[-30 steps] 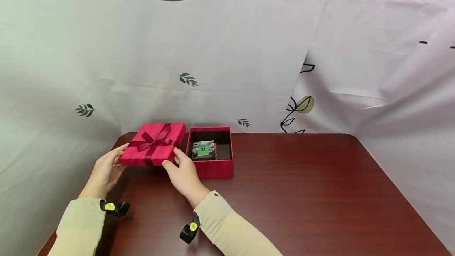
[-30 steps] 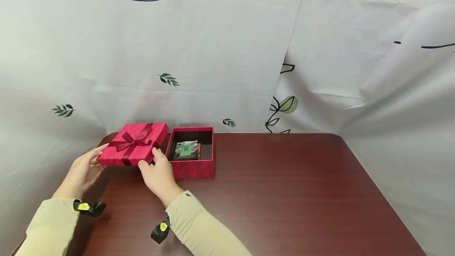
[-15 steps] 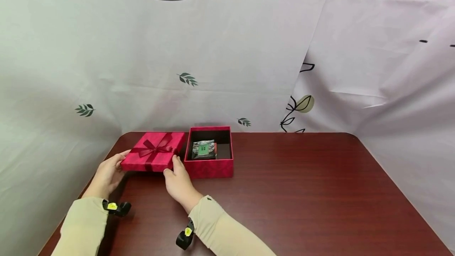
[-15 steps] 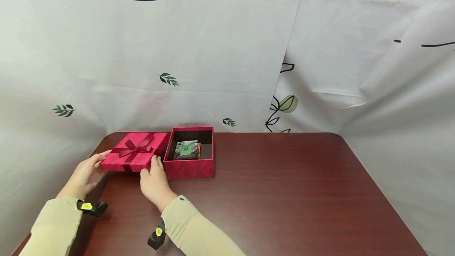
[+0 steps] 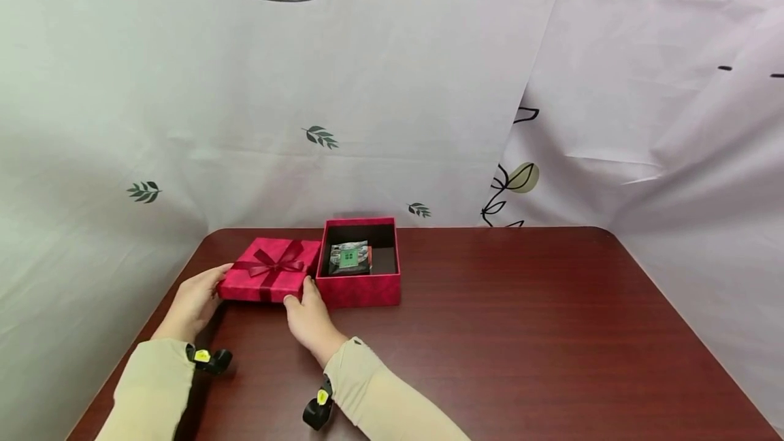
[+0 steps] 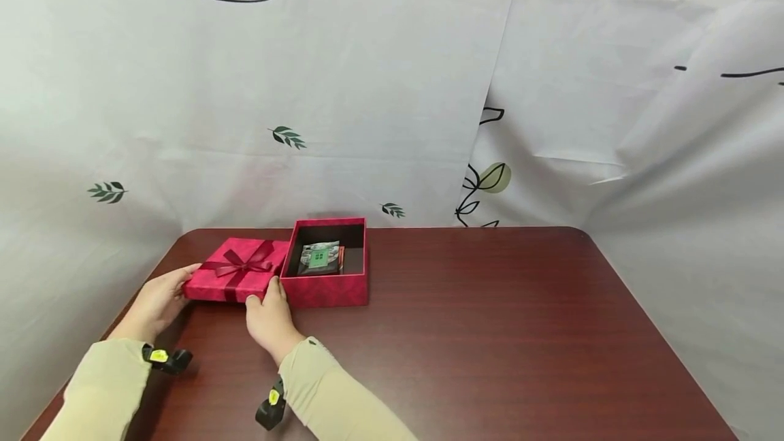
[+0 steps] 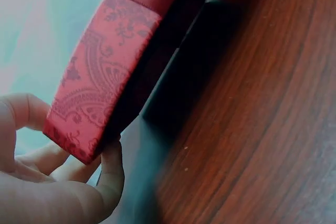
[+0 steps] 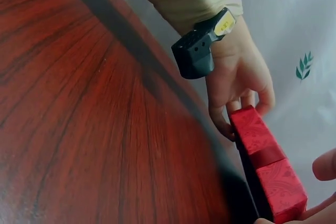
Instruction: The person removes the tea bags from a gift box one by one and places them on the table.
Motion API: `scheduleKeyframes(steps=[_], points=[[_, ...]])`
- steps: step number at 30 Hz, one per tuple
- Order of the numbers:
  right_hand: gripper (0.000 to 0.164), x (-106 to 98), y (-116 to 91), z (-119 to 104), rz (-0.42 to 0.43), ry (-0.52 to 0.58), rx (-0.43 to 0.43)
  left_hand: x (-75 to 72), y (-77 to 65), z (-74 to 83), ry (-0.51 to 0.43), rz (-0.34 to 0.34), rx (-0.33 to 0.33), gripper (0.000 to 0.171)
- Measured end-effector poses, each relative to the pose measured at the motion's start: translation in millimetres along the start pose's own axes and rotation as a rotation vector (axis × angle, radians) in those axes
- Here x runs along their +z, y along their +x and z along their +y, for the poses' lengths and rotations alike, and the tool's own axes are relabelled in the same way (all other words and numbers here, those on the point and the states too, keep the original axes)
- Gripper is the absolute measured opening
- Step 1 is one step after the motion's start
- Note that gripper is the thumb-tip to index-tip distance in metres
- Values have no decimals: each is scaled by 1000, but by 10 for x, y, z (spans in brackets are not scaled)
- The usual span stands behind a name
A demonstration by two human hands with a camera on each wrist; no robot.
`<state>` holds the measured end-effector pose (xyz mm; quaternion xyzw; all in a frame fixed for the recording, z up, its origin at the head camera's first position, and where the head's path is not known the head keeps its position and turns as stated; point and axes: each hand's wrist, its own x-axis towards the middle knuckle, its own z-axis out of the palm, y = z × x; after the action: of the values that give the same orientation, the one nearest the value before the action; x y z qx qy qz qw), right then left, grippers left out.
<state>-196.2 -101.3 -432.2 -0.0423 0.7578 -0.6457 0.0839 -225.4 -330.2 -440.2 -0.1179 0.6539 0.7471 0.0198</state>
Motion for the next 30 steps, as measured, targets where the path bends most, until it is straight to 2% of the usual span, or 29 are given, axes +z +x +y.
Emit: scheduleKeyframes(steps=[2,4,8,10,12,19,26,30], points=[[62,1,11,18,-6,-1,6,14,6,-18,35,20,-9,27],[63,2,14,27,-15,-9,12,29,9,-35,100,33,-11,28],[68,11,7,28,-20,-9,36,88,10,-50,346,77,0,52],[71,23,1,28,-15,1,59,121,16,-44,469,91,1,55],[74,32,-3,30,-7,12,77,154,23,-32,543,97,-4,56],[78,46,-1,58,4,2,94,227,44,-3,580,78,-11,57],[79,47,16,90,4,-30,83,295,44,7,700,41,53,60],[78,36,28,119,-7,-55,51,323,42,17,731,9,66,63]])
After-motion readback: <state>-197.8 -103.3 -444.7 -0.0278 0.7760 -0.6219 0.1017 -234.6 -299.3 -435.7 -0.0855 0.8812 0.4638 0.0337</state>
